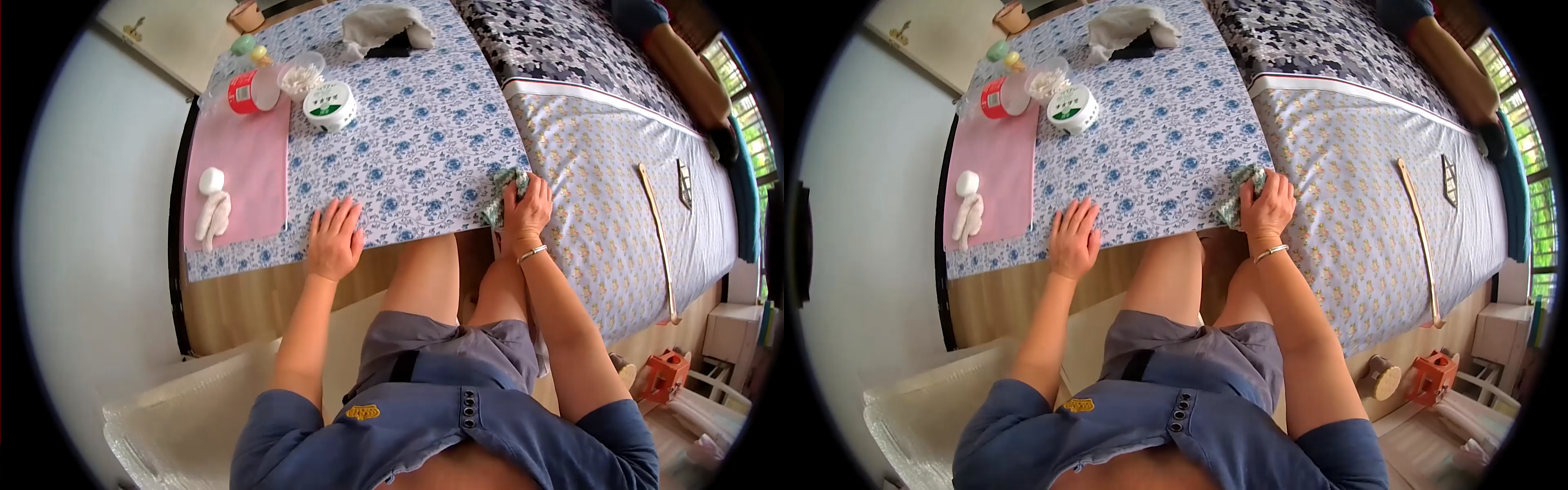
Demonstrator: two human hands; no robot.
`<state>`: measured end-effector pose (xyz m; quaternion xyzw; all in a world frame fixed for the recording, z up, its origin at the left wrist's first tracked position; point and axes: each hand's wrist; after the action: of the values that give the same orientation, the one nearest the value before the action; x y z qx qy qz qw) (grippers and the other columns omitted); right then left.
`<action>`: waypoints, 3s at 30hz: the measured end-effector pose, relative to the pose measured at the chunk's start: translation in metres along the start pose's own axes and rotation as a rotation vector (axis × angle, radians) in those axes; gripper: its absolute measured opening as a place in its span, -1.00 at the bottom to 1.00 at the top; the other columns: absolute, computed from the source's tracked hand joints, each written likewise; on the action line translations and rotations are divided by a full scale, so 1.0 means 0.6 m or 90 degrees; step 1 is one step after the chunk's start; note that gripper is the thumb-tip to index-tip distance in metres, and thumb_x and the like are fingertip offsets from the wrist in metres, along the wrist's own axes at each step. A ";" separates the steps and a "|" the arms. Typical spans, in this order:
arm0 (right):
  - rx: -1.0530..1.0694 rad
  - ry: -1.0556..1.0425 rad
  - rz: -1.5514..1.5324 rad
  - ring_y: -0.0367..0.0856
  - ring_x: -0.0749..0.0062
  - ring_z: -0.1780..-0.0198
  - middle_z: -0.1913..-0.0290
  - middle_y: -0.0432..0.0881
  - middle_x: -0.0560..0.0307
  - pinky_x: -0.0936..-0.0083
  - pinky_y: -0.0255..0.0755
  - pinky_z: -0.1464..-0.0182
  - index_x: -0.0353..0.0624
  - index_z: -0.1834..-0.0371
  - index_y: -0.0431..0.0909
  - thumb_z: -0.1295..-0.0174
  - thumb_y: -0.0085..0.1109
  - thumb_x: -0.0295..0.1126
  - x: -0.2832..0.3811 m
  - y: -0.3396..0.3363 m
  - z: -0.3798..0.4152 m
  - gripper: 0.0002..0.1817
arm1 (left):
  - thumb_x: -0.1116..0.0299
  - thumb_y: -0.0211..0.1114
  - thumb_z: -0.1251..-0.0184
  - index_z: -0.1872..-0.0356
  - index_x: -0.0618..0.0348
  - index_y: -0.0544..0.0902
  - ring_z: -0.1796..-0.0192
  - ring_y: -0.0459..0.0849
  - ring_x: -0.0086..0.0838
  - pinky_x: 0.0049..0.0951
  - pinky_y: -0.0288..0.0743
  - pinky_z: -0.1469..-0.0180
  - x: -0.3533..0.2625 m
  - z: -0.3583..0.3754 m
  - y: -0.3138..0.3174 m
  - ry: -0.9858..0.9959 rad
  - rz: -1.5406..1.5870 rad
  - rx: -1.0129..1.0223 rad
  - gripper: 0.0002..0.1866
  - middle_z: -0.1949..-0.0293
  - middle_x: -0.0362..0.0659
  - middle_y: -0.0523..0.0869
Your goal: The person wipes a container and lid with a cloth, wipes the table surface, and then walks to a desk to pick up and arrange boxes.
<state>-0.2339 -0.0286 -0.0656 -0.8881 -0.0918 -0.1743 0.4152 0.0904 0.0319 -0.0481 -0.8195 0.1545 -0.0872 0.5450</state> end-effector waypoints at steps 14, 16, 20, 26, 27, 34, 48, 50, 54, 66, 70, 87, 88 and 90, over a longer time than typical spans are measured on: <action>0.019 -0.011 -0.023 0.41 0.18 0.18 0.27 0.45 0.08 0.32 0.27 0.18 -0.16 0.22 0.42 0.00 0.07 -0.24 -0.010 0.011 0.000 -0.69 | 0.22 -0.04 -0.20 -0.16 -0.03 0.31 -0.27 0.18 -0.27 -0.09 -0.07 -0.27 0.009 -0.002 0.014 -0.026 0.012 0.070 -0.54 -0.23 -0.19 0.27; 0.010 -0.020 -0.036 0.41 0.17 0.18 0.27 0.45 0.07 0.32 0.27 0.19 -0.16 0.22 0.42 0.01 0.08 -0.25 -0.010 0.009 -0.003 -0.69 | 0.22 -0.06 -0.20 -0.20 0.03 0.26 -0.30 0.13 -0.23 -0.07 -0.13 -0.29 0.010 0.001 0.014 -0.013 -0.001 0.121 -0.51 -0.25 -0.14 0.22; 0.036 -0.028 -0.084 0.39 0.12 0.20 0.29 0.44 0.02 0.31 0.23 0.17 -0.18 0.22 0.41 0.11 0.14 -0.30 -0.011 0.004 -0.004 -0.65 | 0.25 -0.07 -0.19 -0.19 0.13 0.26 -0.30 0.14 -0.21 -0.06 -0.13 -0.29 0.002 -0.004 0.012 -0.001 -0.021 0.121 -0.50 -0.25 -0.10 0.23; 0.123 -0.064 -0.184 0.38 0.12 0.21 0.25 0.43 0.00 0.23 0.19 0.11 -0.19 0.21 0.39 0.23 0.21 -0.34 -0.024 -0.014 -0.014 -0.57 | 0.27 -0.11 -0.20 -0.16 0.19 0.29 -0.28 0.15 -0.11 0.00 -0.12 -0.27 0.003 -0.003 0.013 -0.007 -0.012 0.161 -0.52 -0.23 -0.03 0.25; 0.136 -0.062 -0.192 0.38 0.17 0.19 0.24 0.44 0.05 0.22 0.18 0.08 -0.15 0.21 0.42 0.27 0.25 -0.31 -0.031 -0.012 -0.010 -0.55 | 0.27 -0.11 -0.20 -0.16 0.20 0.29 -0.28 0.14 -0.09 0.01 -0.12 -0.26 0.001 -0.007 0.009 -0.003 -0.002 0.167 -0.52 -0.22 -0.02 0.25; 0.241 -0.055 -0.249 0.39 0.26 0.15 0.23 0.42 0.14 0.24 0.17 0.04 -0.09 0.19 0.40 0.26 0.25 -0.28 -0.045 -0.034 -0.030 -0.53 | 0.30 -0.11 -0.19 -0.16 0.29 0.23 -0.28 0.10 -0.02 0.03 -0.15 -0.26 0.009 -0.001 0.006 -0.003 -0.036 0.260 -0.50 -0.23 0.07 0.19; 0.500 0.733 -0.278 0.51 -0.04 0.16 0.25 0.55 -0.22 0.22 0.38 0.12 -0.24 0.15 0.40 -0.02 -0.05 -0.21 -0.346 -0.242 -0.047 -0.62 | 0.21 0.28 0.08 -0.22 0.18 0.10 -0.26 0.12 -0.12 -0.25 0.14 -0.21 -0.190 -0.234 0.029 -0.453 -0.062 0.712 -0.20 -0.21 0.09 0.14; 0.484 0.825 -0.144 0.50 -0.05 0.13 0.21 0.54 -0.21 0.23 0.37 0.09 -0.24 0.13 0.40 -0.04 -0.05 -0.17 -0.386 -0.281 0.000 -0.59 | 0.22 0.26 0.07 -0.20 0.20 0.12 -0.25 0.14 -0.10 -0.24 0.14 -0.20 -0.219 -0.266 0.022 -0.327 0.027 0.700 -0.23 -0.19 0.11 0.15; 0.551 0.906 -0.024 0.48 0.01 0.04 0.10 0.51 -0.18 0.24 0.33 0.00 -0.19 0.01 0.32 -0.07 -0.02 -0.07 -0.392 -0.319 0.059 -0.50 | 0.25 0.22 0.05 -0.17 0.24 0.14 -0.21 0.17 -0.06 -0.23 0.15 -0.19 -0.298 -0.308 0.009 -0.161 0.136 0.714 -0.28 -0.17 0.14 0.18; 0.654 0.836 0.043 0.48 0.11 0.03 0.09 0.51 -0.02 0.20 0.31 0.07 -0.05 0.11 0.40 0.02 0.10 0.13 -0.428 -0.280 0.087 -0.45 | 0.35 0.11 -0.01 -0.08 0.36 0.22 -0.12 0.26 0.05 -0.20 0.15 -0.16 -0.481 -0.262 -0.004 0.024 0.204 0.773 -0.43 -0.09 0.24 0.26; 0.631 0.789 -0.067 0.45 0.16 -0.04 0.04 0.50 -0.03 0.19 0.28 -0.02 -0.08 0.07 0.40 -0.03 0.07 0.08 -0.441 -0.309 0.082 -0.47 | 0.18 0.21 0.06 -0.20 0.37 0.06 -0.26 0.11 0.04 -0.16 0.04 -0.26 -0.620 -0.173 0.083 0.216 0.166 0.799 -0.18 -0.23 0.19 0.11; 0.299 1.255 0.025 0.43 0.01 -0.03 0.01 0.46 -0.16 0.27 0.32 -0.04 -0.18 0.00 0.37 -0.12 -0.02 -0.26 -0.696 -0.839 0.716 -0.61 | 0.10 0.09 -0.07 0.18 0.12 0.59 0.07 0.54 -0.15 -0.31 0.37 -0.01 -0.741 0.033 0.007 0.094 0.229 0.908 -0.62 0.20 0.01 0.61; 0.291 1.268 0.030 0.42 0.03 -0.04 0.00 0.45 -0.16 0.27 0.31 -0.06 -0.17 0.00 0.37 -0.12 -0.02 -0.22 -0.644 -0.868 0.659 -0.60 | 0.19 0.11 -0.07 0.20 0.18 0.58 0.20 0.59 -0.26 -0.38 0.43 0.11 -0.740 0.034 0.001 -0.025 0.289 0.903 -0.66 0.27 -0.02 0.63; 0.293 1.207 0.015 0.41 0.00 -0.05 -0.01 0.44 -0.16 0.26 0.29 -0.08 -0.08 -0.04 0.34 -0.14 -0.05 -0.14 -0.610 -0.822 0.672 -0.57 | 0.28 0.12 -0.08 0.22 0.23 0.57 0.32 0.64 -0.38 -0.44 0.48 0.22 -0.736 0.036 -0.005 -0.143 0.357 0.886 -0.71 0.33 -0.06 0.65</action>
<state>-0.6290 0.5899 -0.0982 -0.2779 0.2576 -0.7900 0.4820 -0.3161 0.2057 -0.0425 -0.2202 0.2097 0.0614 0.9507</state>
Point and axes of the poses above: each hand's wrist, its own z-axis away from the middle knuckle, its own y-axis out of the palm, x = y × z
